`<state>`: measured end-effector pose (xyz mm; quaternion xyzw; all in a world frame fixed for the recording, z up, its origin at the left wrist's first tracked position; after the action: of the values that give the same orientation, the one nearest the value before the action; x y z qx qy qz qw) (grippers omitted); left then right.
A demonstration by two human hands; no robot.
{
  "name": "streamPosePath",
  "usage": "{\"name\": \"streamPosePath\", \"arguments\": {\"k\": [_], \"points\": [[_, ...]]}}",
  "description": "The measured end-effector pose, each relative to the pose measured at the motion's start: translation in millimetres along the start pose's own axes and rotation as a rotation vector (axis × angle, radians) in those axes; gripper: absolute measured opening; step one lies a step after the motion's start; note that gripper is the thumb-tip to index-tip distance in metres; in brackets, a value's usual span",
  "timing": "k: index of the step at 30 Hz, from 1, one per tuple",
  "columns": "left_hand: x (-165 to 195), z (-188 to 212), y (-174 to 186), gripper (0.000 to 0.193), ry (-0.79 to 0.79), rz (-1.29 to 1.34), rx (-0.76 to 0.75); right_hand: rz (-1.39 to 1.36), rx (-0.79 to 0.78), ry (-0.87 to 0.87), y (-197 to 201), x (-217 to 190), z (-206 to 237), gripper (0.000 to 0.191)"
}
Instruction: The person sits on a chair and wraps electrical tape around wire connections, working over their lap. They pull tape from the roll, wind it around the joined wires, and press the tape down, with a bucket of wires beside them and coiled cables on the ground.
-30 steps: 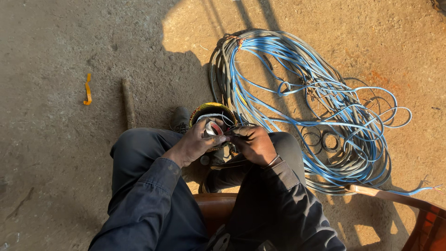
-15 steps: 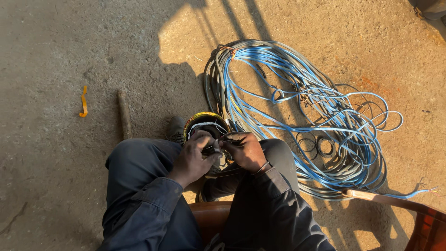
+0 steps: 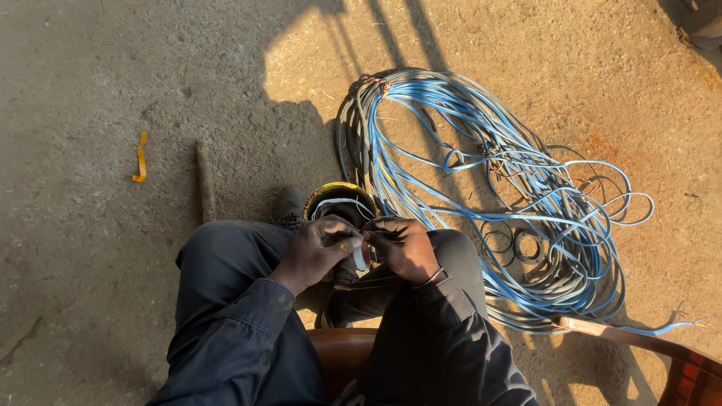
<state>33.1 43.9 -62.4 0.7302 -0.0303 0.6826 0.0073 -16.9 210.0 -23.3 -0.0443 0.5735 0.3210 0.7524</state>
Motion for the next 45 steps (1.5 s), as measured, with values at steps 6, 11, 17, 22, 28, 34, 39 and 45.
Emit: {"name": "streamPosePath", "arguments": {"k": [6, 11, 17, 22, 28, 34, 39, 45], "points": [[15.3, -7.5, -5.3, 0.069, -0.197, -0.624, 0.217, -0.031, 0.006, -0.008, -6.0, -2.8, 0.0, 0.013], [11.1, -4.6, -2.2, 0.043, -0.185, -0.067, 0.170, -0.005, 0.057, -0.032, 0.8, -2.4, -0.7, 0.012], [16.3, 0.2, 4.0, 0.033, -0.041, -0.169, 0.089, -0.088, 0.012, -0.003, -3.1, -2.4, 0.3, 0.011], [29.8, -5.4, -2.4, 0.043, -0.067, -0.608, 0.196, -0.093, 0.008, -0.071, -7.1, -0.2, 1.5, 0.012], [8.6, -10.4, 3.6, 0.030, 0.061, -0.536, 0.025, -0.036, -0.019, -0.032, -7.2, -18.7, 2.2, 0.020], [-25.4, -3.4, 9.2, 0.029, 0.232, 0.206, -0.093, 0.137, 0.126, -0.081, 0.3, -19.4, 5.8, 0.022], [-14.2, -2.4, 9.1, 0.038, 0.242, 0.074, -0.069, 0.101, 0.131, -0.107, -0.2, -8.4, 6.6, 0.021], [28.8, -6.1, 11.2, 0.047, 0.010, -0.537, 0.020, -0.005, 0.059, -0.232, -6.1, -5.5, 4.8, 0.023]]}}
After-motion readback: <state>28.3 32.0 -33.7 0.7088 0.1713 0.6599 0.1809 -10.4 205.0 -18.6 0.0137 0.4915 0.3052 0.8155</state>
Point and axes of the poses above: each hand's wrist, its own z-axis away from the middle knuckle, its own y-axis out of the back of the hand, x = y × z, the point moved 7 cm from there along -z, towards the middle knuckle, and after that the axes turned 10 degrees about -y, right-handed, at the moved point
